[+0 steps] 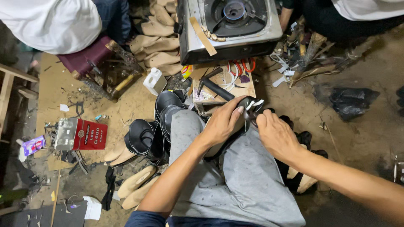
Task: The person sits on the floor shaping a black shoe upper over a wooden shoe last on their lap. They pull and press the leather, hammer the upper and sole edge, use pincers to grip the material, and briefly hold the shoe near a gas burner before continuing to hammer and press the shoe.
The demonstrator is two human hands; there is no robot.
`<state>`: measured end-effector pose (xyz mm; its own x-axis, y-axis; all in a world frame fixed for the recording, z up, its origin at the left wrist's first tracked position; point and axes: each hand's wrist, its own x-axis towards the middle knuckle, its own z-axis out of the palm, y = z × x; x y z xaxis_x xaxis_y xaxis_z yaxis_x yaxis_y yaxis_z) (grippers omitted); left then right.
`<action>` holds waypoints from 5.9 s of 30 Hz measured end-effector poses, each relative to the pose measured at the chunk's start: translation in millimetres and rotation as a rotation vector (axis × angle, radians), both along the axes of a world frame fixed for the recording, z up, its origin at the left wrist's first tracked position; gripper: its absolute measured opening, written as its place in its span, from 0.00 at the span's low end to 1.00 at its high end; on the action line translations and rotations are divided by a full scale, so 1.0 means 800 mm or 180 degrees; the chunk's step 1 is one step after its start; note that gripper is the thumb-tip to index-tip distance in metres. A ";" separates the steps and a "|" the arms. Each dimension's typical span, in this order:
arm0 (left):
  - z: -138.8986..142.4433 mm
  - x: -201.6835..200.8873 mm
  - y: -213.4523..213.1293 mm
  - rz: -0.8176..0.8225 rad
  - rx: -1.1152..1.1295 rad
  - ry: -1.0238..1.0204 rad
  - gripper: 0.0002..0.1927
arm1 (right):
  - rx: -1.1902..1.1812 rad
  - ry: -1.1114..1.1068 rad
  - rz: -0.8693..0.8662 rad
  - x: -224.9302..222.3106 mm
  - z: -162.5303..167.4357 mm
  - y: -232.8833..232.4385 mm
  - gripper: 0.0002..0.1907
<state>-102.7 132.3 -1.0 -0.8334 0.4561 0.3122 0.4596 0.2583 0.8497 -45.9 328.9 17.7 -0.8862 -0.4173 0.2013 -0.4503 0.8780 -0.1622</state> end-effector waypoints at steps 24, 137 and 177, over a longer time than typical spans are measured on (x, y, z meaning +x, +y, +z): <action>0.011 0.003 0.005 -0.0047 -0.0269 0.0005 0.18 | -0.0020 -0.1018 -0.0263 -0.005 0.040 0.023 0.11; -0.086 0.017 -0.091 -0.0199 0.1582 -0.1894 0.25 | -0.3395 -0.1962 -0.0107 -0.037 0.021 -0.054 0.10; -0.090 0.034 -0.075 -0.0373 0.1502 -0.1748 0.34 | -0.5053 -0.0204 0.1175 0.073 -0.054 -0.056 0.19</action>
<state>-75.2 72.1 -73.1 -0.8802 0.4721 0.0488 -0.0623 -0.2168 0.9742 12.5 283.9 -25.7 -0.8141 -0.0181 0.5805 -0.5438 -0.3273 -0.7728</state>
